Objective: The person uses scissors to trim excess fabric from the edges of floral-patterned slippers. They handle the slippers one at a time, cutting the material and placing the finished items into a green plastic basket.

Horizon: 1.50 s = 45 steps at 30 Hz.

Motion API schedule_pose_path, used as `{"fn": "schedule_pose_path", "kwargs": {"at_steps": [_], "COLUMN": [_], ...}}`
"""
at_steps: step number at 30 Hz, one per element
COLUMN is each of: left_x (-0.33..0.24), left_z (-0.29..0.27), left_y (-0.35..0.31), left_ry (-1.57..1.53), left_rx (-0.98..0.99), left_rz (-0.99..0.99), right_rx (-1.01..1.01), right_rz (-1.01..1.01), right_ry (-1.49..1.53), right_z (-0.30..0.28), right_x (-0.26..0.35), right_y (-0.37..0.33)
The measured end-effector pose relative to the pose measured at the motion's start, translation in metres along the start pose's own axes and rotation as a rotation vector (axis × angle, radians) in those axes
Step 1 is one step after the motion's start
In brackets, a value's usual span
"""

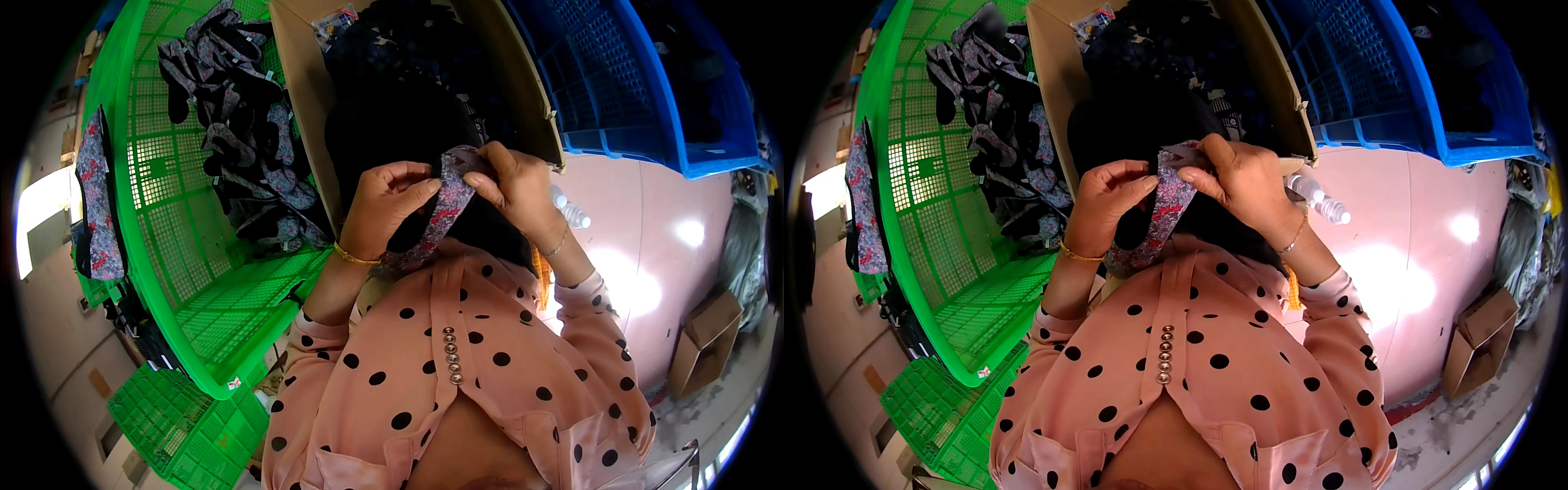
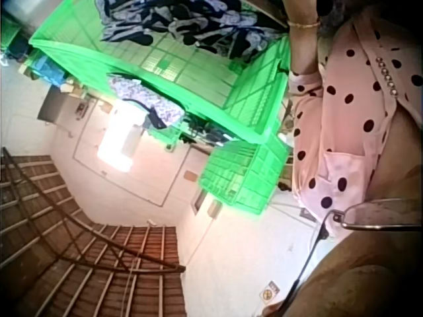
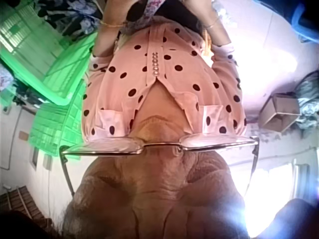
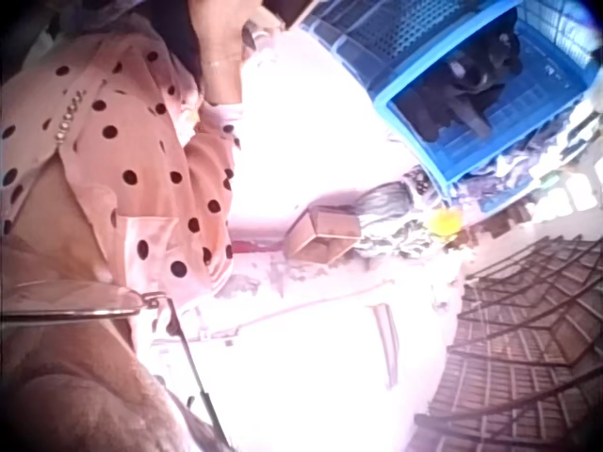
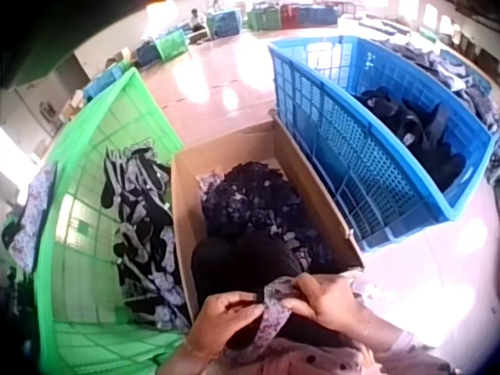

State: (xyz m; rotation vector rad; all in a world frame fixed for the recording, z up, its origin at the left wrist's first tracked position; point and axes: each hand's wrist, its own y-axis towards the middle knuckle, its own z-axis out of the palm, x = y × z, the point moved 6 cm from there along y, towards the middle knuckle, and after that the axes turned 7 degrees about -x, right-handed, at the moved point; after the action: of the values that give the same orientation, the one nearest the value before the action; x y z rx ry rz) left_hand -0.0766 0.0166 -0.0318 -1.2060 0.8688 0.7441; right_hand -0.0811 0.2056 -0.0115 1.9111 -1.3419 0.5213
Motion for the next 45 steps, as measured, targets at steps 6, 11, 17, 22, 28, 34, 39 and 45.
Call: {"fn": "schedule_pose_path", "kwargs": {"at_steps": [6, 11, 17, 22, 28, 34, 39, 45], "left_x": [-0.008, -0.005, -0.005, -0.006, -0.027, -0.049, -0.024, 0.002], "left_z": [0.007, 0.006, 0.01, 0.013, 0.029, 0.032, 0.019, -0.01], "left_y": [-0.005, -0.006, -0.01, -0.017, -0.043, -0.061, -0.062, -0.052], "left_ry": [-0.085, -0.133, -0.14, -0.1, -0.022, 0.026, 0.063, -0.176], "left_rx": [-0.01, 0.017, 0.041, -0.007, 0.221, 0.317, 0.172, 0.027], "left_rz": [0.019, 0.025, 0.0, 0.068, -0.011, 0.174, 0.083, -0.028], "right_rx": [0.048, 0.059, 0.067, 0.044, 0.049, 0.584, 0.741, 0.649], "right_rz": [-0.101, -0.069, -0.136, 0.334, 0.349, 0.361, 0.393, 0.556], "right_ry": [-0.138, -0.134, -0.234, 0.46, 0.782, 1.181, 1.17, 0.941], "right_z": [-0.008, -0.008, -0.011, -0.019, -0.032, 0.002, 0.017, 0.023], "right_x": [0.016, 0.019, 0.026, -0.011, 0.005, 0.045, 0.05, 0.055], "right_y": [0.002, 0.004, 0.005, 0.0, 0.01, -0.001, -0.017, -0.025]}}
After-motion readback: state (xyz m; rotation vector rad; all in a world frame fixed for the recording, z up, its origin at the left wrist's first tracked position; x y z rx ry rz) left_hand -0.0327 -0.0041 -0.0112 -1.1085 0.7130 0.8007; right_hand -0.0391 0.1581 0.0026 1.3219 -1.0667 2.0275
